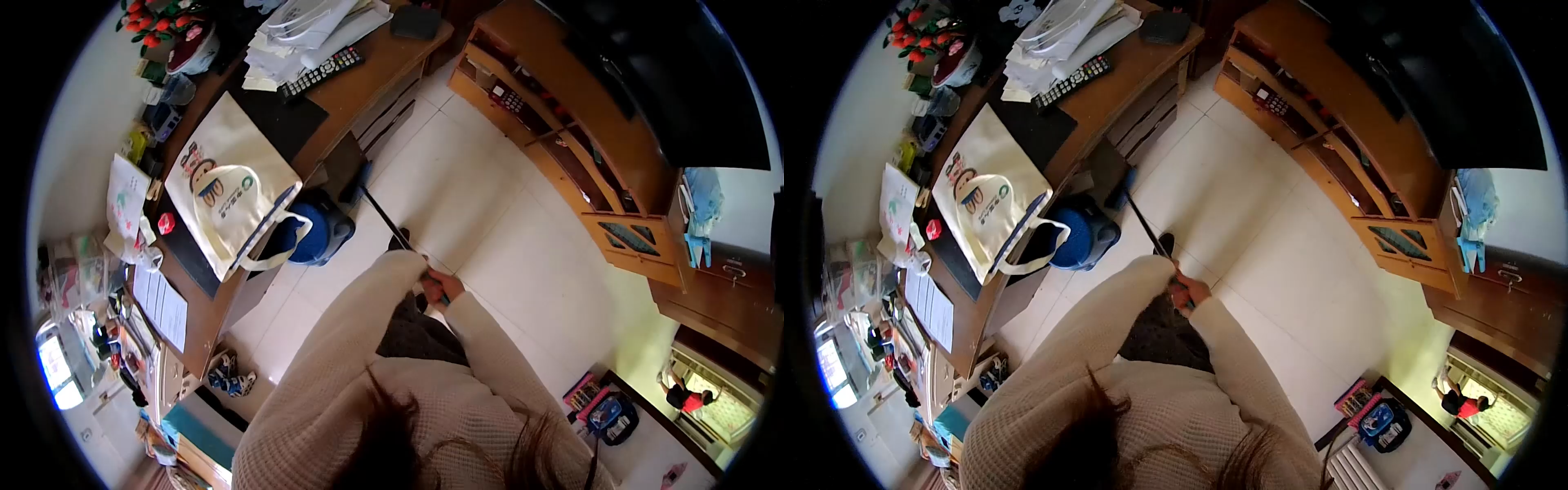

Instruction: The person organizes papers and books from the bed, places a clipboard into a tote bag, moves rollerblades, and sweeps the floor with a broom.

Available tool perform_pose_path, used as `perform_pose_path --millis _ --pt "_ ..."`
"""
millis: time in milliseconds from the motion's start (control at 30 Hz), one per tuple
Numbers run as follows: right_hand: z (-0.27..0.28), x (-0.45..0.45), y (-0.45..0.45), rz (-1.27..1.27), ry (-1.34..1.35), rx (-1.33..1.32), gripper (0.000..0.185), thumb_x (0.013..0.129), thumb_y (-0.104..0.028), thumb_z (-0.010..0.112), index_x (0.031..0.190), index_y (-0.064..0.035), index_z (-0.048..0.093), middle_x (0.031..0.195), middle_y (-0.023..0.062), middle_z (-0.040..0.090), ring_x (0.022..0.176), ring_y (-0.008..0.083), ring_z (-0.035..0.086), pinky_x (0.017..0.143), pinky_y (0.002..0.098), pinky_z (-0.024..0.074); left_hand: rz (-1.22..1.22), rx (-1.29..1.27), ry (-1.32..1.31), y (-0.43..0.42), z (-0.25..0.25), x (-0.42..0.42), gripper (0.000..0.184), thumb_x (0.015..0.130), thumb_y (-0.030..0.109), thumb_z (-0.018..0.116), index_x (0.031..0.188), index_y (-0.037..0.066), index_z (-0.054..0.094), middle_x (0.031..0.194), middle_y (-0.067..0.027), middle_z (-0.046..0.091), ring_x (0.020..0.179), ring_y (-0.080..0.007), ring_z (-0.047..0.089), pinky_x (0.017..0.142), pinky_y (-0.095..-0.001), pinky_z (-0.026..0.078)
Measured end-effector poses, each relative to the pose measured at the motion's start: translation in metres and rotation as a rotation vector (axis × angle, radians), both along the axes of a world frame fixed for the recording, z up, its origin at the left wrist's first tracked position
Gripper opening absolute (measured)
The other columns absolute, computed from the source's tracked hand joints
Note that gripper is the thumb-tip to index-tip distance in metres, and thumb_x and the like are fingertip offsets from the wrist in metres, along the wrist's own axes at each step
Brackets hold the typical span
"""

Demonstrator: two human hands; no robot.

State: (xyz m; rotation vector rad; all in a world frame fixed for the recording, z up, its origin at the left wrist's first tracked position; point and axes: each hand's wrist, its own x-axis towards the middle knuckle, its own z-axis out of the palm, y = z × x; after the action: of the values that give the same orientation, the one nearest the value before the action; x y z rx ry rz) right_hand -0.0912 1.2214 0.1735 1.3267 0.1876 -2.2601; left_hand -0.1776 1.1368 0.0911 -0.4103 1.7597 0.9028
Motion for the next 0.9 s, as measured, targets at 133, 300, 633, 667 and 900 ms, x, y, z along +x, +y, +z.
perform_pose_path --millis 133,300,633,667,900 --pt "0.025 0.057 0.029 -0.255 -0.143 -0.035 0.02 0.079 -0.019 0.041 0.062 -0.008 0.039 0.045 -0.0005 0.032 0.034 0.0087 0.026 0.029 0.0203 0.0193 -0.206 0.107 -0.114 0.048 0.009 0.051 0.016 0.065 0.012 0.046 0.071 -0.002 0.046 0.052 -0.0139 0.05 0.043 -0.0238 0.049 0.039 -0.0352 0.04" --pt "0.088 0.046 0.033 -0.313 -0.374 0.343 0.01 0.078 -0.019 0.038 0.077 -0.0089 0.039 0.049 -0.0006 0.031 0.034 0.0065 0.024 0.029 0.0185 0.0226 -0.444 0.261 -0.277 0.108 0.041 0.084 0.015 0.065 0.014 0.047 0.067 -0.001 0.048 0.052 -0.013 0.051 0.044 -0.0227 0.049 0.04 -0.0343 0.039" --pt "0.095 -0.006 0.069 -0.09 -0.13 0.247 0.019 0.078 -0.029 0.039 0.072 -0.0111 0.037 0.05 -0.0007 0.033 0.033 0.0066 0.025 0.029 0.0198 0.0183 -0.18 0.226 -0.106 0.118 -0.007 0.037 0.015 0.061 0.01 0.051 0.052 -0.001 0.047 0.05 -0.0117 0.051 0.043 -0.0225 0.05 0.041 -0.0344 0.041" --pt "0.092 -0.017 0.076 -0.077 -0.102 0.196 0.018 0.077 -0.027 0.042 0.073 -0.0103 0.038 0.049 0.0 0.035 0.033 0.0068 0.025 0.029 0.0197 0.0188 -0.17 0.176 -0.077 0.115 -0.006 0.02 0.015 0.061 0.01 0.051 0.052 -0.001 0.047 0.051 -0.0118 0.051 0.044 -0.0224 0.05 0.041 -0.0345 0.041" --pt "-0.013 -0.095 0.121 0.141 -0.028 -0.018 0.031 0.076 -0.028 0.044 0.054 -0.0083 0.035 0.042 -0.0013 0.028 0.03 0.006 0.023 0.028 0.018 0.0168 -0.095 -0.046 -0.014 0.124 -0.009 -0.06 0.013 0.06 0.011 0.05 0.054 -0.001 0.047 0.052 -0.0122 0.051 0.045 -0.0222 0.051 0.042 -0.0347 0.041"
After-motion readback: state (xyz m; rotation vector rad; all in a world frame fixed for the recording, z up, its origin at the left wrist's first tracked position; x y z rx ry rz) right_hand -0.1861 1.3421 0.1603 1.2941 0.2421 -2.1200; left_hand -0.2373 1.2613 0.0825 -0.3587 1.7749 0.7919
